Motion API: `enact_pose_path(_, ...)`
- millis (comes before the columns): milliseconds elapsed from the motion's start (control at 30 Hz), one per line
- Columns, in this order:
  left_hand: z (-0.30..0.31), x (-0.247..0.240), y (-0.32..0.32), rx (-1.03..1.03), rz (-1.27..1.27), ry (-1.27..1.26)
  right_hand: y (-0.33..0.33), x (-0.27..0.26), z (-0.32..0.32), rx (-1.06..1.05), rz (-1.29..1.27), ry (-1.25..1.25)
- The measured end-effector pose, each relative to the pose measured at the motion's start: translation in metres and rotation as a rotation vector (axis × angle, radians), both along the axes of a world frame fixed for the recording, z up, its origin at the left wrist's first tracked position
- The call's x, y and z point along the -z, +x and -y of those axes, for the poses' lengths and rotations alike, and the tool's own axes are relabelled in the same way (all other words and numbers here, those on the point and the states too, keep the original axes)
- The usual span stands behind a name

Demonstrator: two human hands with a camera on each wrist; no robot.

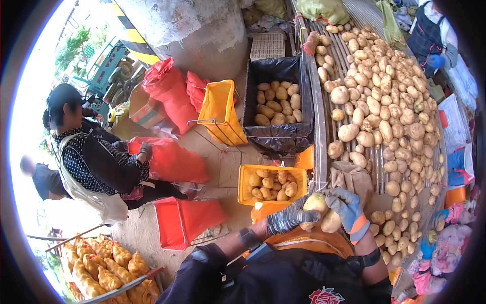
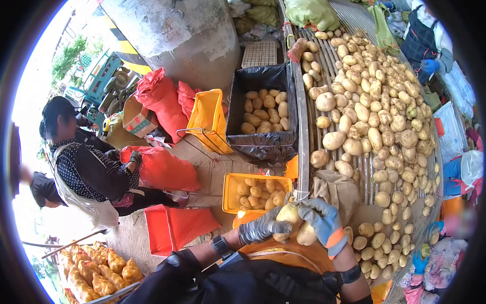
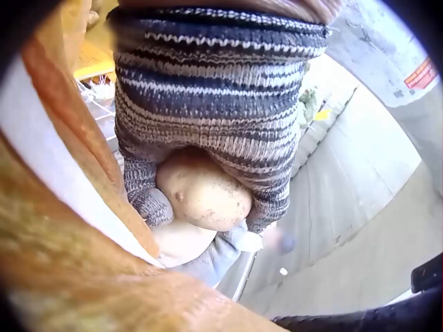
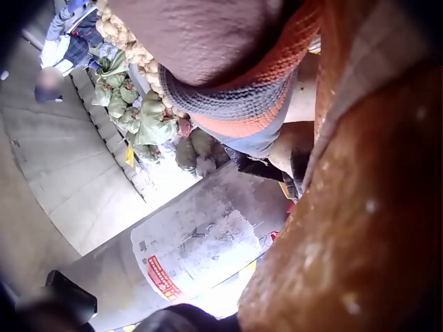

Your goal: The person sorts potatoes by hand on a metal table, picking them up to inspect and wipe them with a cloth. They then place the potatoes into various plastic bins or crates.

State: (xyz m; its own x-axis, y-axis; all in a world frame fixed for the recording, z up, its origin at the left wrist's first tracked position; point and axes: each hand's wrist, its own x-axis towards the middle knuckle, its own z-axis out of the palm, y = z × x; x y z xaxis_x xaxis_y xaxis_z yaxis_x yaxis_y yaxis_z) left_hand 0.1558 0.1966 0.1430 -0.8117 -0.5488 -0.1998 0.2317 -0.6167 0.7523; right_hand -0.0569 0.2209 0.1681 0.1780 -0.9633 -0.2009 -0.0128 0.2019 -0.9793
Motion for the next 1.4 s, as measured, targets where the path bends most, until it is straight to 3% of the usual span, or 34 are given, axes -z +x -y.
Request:
enact_pose_path(167, 0.001, 0.015, 0.044, -0.03, 0.054, 0.085, 0.04, 0.022, 0.009, 0.007, 0.112, 0.174)
enact_pose_path(233, -0.002, 0.025, 0.047, -0.176, 0.143, 0.018, 0.053, 0.044, 0.01, 0.067, 0.178, 0.123)
enact_pose_path(300, -0.001, 0.044, 0.049, -0.299, 0.267, -0.221, 0.07, 0.055, 0.012, 0.147, -0.072, 0.029)
enact_pose_path(333, -0.001, 0.042, 0.049, -0.327, 0.304, -0.219, 0.074, 0.056, 0.011, 0.158, -0.123, 0.001)
enact_pose_path(400, 0.002, 0.084, 0.045, -0.298, 0.422, -0.316, 0.078, 0.049, 0.015, 0.177, -0.178, -0.023)
enact_pose_path(467, 0.007, 0.057, 0.049, -0.313, 0.465, -0.15, 0.08, 0.033, 0.016, -0.013, -0.768, -0.492)
enact_pose_path(500, 0.009, 0.059, 0.053, -0.293, 0.462, -0.149, 0.082, 0.036, 0.014, 0.003, -0.774, -0.479)
enact_pose_path(567, 0.015, 0.068, 0.057, -0.307, 0.502, -0.626, 0.085, 0.044, 0.013, 0.165, -0.469, -0.152)
enact_pose_path(600, 0.014, 0.059, 0.058, -0.304, 0.485, -0.564, 0.085, 0.033, 0.016, 0.234, -0.335, 0.048)
enact_pose_path(700, 0.014, 0.046, 0.056, -0.303, 0.347, -0.363, 0.076, 0.042, 0.008, 0.275, -0.002, 0.089)
enact_pose_path(833, 0.021, 0.068, 0.048, -0.146, 0.358, -0.54, 0.077, 0.036, 0.002, 0.259, -0.189, -0.074)
enact_pose_path(867, 0.015, 0.082, 0.043, -0.206, 0.533, -0.734, 0.074, 0.038, -0.001, 0.237, -0.333, -0.14)
enact_pose_path(967, 0.021, 0.075, 0.043, -0.158, 0.527, -1.297, 0.07, 0.037, -0.005, 0.202, -0.535, -0.195)
enact_pose_path(1000, 0.02, 0.072, 0.042, -0.025, 0.434, -0.815, 0.067, 0.036, -0.005, 0.187, -0.603, -0.2)
enact_pose_path(1033, 0.02, 0.06, 0.041, -0.001, 0.428, -0.662, 0.064, 0.038, -0.006, 0.187, -0.601, -0.198)
enact_pose_path(1067, 0.02, 0.047, 0.04, 0.012, 0.427, -0.508, 0.06, 0.04, -0.01, 0.22, -0.437, -0.055)
enact_pose_path(1133, 0.021, 0.061, 0.042, 0.045, 0.44, -0.611, 0.054, 0.044, -0.014, 0.279, -0.114, 0.222)
enact_pose_path(1200, 0.022, 0.065, 0.042, 0.082, 0.444, -0.711, 0.049, 0.053, -0.016, 0.34, -0.008, 0.305)
enact_pose_path(1267, 0.033, 0.034, 0.039, 0.217, 0.436, -0.723, 0.044, 0.065, -0.021, 0.497, 0.197, 0.534)
enact_pose_path(1400, 0.032, 0.048, 0.041, 0.162, 0.272, -0.626, 0.041, 0.061, -0.021, 0.41, 0.312, 0.492)
